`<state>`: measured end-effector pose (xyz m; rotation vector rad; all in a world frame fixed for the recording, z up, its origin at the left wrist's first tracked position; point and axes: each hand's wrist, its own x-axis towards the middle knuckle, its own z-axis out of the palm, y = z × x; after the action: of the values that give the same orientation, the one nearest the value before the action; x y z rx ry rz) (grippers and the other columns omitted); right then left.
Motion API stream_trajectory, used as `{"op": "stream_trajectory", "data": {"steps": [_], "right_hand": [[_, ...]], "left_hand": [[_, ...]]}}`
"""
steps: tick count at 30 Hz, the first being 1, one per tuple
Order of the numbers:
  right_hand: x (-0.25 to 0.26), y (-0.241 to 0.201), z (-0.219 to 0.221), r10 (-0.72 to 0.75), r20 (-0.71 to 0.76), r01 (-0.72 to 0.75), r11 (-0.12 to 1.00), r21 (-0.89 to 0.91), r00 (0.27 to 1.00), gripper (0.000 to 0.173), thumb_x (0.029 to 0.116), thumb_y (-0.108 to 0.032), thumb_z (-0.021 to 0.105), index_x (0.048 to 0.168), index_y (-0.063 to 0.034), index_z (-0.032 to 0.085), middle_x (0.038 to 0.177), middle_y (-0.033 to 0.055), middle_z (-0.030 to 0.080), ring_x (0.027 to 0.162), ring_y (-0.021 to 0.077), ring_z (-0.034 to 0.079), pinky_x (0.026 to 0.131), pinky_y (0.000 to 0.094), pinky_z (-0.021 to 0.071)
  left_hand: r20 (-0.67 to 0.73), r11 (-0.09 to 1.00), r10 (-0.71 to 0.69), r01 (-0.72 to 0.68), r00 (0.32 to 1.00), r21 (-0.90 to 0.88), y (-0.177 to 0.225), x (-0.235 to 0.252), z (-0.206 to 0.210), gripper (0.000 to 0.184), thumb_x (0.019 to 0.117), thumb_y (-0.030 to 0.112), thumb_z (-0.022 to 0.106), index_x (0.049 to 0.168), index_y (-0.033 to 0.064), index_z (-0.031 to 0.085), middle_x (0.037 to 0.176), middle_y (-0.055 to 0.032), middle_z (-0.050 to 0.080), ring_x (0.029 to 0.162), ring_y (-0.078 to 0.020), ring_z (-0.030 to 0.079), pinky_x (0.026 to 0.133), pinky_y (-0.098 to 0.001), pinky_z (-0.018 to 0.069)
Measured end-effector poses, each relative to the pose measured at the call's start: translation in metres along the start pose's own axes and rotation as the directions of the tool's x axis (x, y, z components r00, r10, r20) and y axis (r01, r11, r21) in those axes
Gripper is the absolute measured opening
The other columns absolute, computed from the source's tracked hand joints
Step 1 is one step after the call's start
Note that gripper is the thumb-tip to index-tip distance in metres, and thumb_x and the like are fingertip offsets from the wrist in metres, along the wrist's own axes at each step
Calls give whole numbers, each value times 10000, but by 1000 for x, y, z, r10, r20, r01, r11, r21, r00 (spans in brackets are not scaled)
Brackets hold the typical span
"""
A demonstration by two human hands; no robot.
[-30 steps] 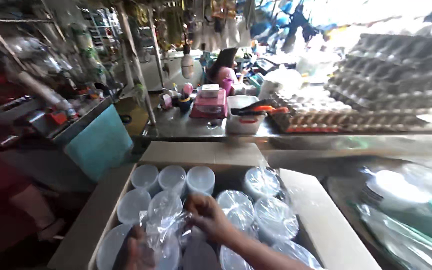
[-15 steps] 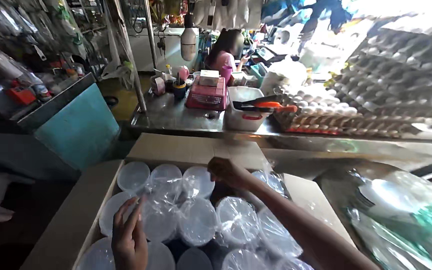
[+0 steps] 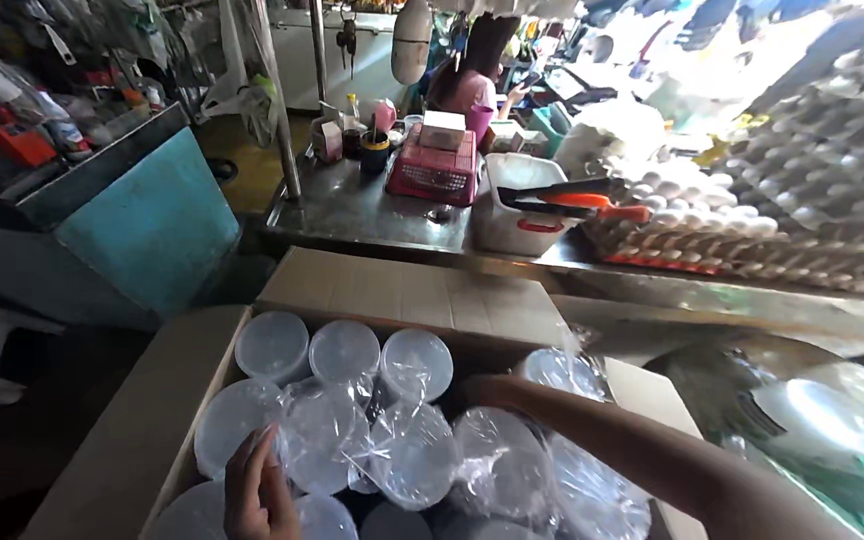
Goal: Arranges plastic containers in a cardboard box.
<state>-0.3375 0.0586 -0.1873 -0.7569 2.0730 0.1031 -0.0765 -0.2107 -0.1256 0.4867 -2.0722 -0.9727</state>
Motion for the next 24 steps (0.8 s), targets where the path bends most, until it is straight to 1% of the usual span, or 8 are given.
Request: {"op": "stream_trajectory", "data": {"steps": [5, 7, 9, 11, 13, 15, 19, 24], "right_hand": [[-29, -5, 19, 50, -149, 3, 942, 337, 988, 434, 1020, -173, 604, 1336, 120, 559, 1373, 296, 572, 1309, 383, 538, 1124, 504, 390], [-113, -27, 15, 150, -290, 120, 667, 735, 945, 333, 1056, -44, 485, 1370, 60, 529, 1370, 171, 579, 1295, 191, 549, 1102, 314, 441], [-134, -30, 16, 133, -328, 231, 476, 849, 935, 335, 1070, -65, 462, 1380, 16, 557, 1377, 122, 599, 1281, 141, 564, 1090, 291, 456], [-99, -14, 11, -44, -308, 254, 681, 687, 950, 341, 1042, -116, 537, 1340, 43, 579, 1339, 162, 612, 1236, 181, 585, 1064, 310, 470], [-47, -28, -24, -35, -80, 60, 939, 339, 996, 390, 1021, -215, 614, 1236, 110, 621, 1224, 291, 633, 1130, 369, 610, 1003, 525, 449], [-45, -35, -49, -30, -59, 42, 977, 208, 998, 393, 1071, -234, 536, 1250, 108, 613, 1222, 330, 620, 1161, 457, 591, 1019, 627, 413], [-130, -36, -63, -59, -287, 137, 956, 259, 956, 453, 1104, -211, 453, 1511, -11, 467, 1479, 232, 532, 1384, 359, 506, 1177, 510, 343], [-204, -60, -18, -69, -725, 333, 915, 228, 686, 345, 1038, -196, 564, 1348, -65, 638, 1320, 108, 669, 1182, 216, 663, 1030, 426, 525]], "left_hand": [[36, 999, -34, 35, 999, -12, 3, 0, 2, 339, 984, 7, 460, 1227, -163, 623, 1259, -332, 606, 1187, -248, 596, 983, -254, 475], [34, 999, -35, 36, 999, -30, 2, 1, 2, 342, 988, 21, 461, 1232, -157, 620, 1264, -314, 612, 1204, -222, 588, 1010, -248, 463], [36, 998, -43, 45, 998, -49, 0, -1, 2, 354, 993, 36, 452, 1242, -154, 616, 1266, -300, 616, 1219, -213, 582, 1030, -256, 455], [45, 997, -42, 45, 998, -64, -1, -1, 2, 365, 992, 44, 452, 1256, -156, 607, 1270, -298, 616, 1212, -216, 584, 1018, -261, 462], [54, 996, -47, 50, 997, -69, -1, 0, 3, 374, 993, 37, 448, 1280, -154, 591, 1289, -303, 610, 1209, -221, 595, 998, -265, 479], [54, 995, -67, 71, 996, -68, 1, 0, 5, 395, 1001, 44, 434, 1320, -156, 553, 1322, -313, 591, 1202, -227, 600, 972, -275, 490], [-22, 993, -112, 111, 993, -47, 3, 2, 5, 519, 1015, 115, 450, 1473, -124, 410, 1506, -336, 421, 1369, -307, 479, 1065, -349, 439], [-163, 992, -107, 94, 981, -84, -6, -1, 1, 660, 1019, 151, 467, 1537, -160, 202, 1586, -391, 217, 1499, -373, 295, 1190, -378, 321]]}}
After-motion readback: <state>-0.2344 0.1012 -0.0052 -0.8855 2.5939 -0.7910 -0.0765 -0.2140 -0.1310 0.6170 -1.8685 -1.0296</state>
